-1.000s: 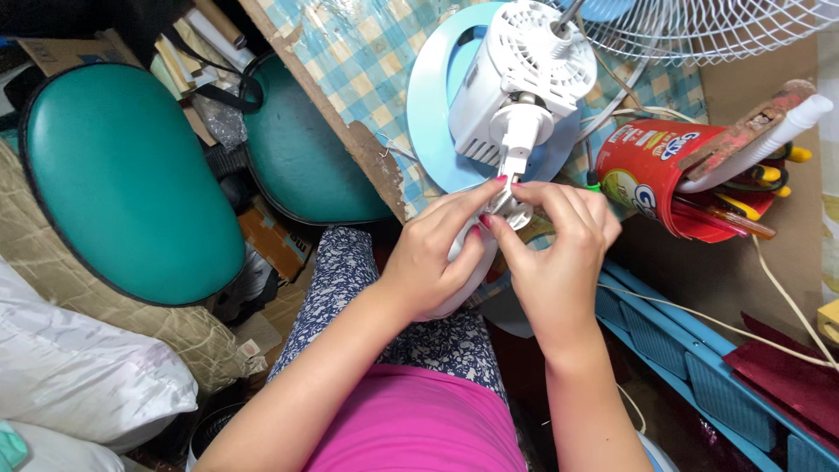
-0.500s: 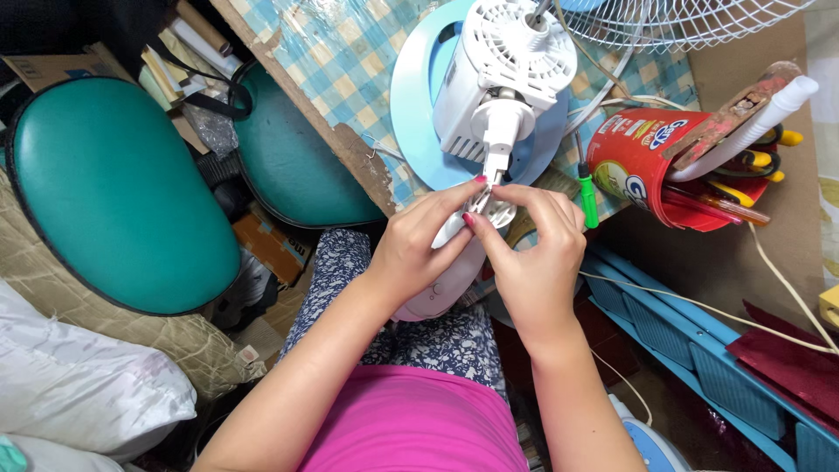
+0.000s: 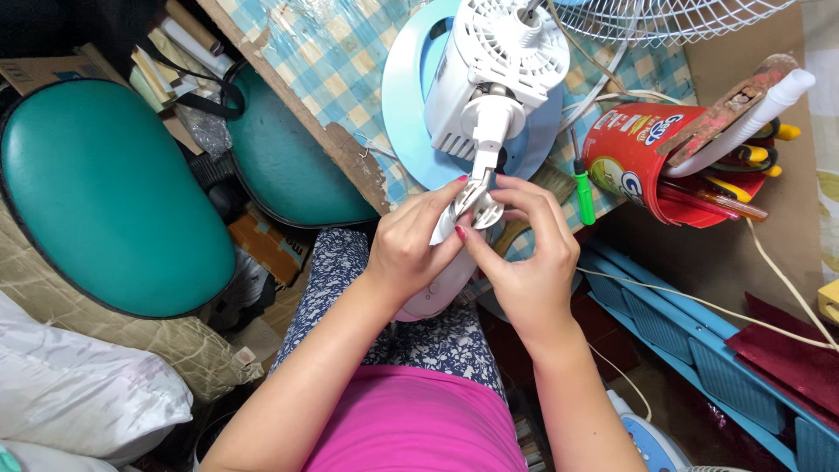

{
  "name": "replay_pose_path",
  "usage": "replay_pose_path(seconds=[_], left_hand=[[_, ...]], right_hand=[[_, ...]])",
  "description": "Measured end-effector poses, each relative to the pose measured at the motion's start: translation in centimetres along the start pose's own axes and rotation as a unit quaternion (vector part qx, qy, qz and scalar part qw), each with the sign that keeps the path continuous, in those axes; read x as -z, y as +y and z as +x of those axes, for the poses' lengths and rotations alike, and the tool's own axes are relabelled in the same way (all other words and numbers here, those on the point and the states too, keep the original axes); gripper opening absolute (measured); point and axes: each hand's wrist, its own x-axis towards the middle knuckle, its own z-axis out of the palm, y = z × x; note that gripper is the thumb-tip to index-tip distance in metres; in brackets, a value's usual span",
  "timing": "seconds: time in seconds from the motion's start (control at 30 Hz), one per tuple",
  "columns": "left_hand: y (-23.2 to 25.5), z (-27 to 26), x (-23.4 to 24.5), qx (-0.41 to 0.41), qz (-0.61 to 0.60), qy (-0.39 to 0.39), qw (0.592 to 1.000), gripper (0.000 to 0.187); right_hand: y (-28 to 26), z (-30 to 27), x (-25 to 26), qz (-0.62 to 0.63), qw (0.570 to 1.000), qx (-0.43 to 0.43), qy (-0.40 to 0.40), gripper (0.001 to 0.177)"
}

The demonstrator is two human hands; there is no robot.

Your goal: The person assembles a white pedestal fan by attaching the motor housing to the stand and securing it with a plastic locking ring. They manipulate the fan head and stand components by hand to align and lock the parts together.

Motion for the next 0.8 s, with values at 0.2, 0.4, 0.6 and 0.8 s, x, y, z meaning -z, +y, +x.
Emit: replay_pose_path(seconds=[0.2, 0.4, 0.6, 0.8], left_hand=[[0.4, 0.2, 0.1, -0.007, -0.004, 0.012, 1.0, 0.051], [0.5, 0.1, 0.1, -0.008, 0.0, 0.013, 1.0, 0.051], [0.8, -0.1, -0.2, 0.021, -0.023, 0.026, 0.999, 0.048], [0.9, -0.1, -0.5, 0.032, -0.023, 0.038, 0.998, 0.041]], right_hand=[[0.2, -0.2, -0.1, -0.059, 0.996, 0.072, 0.005, 0.028], [-0.5, 0.2, -0.5, -0.051, 0.998, 0.026, 0.021, 0.028], [-1.2, 0.5, -0.6, -0.04, 0.999, 0.021, 0.026, 0.025], [-0.1, 0.3, -0.8, -0.005, 1.0, 0.01, 0.027, 0.019]])
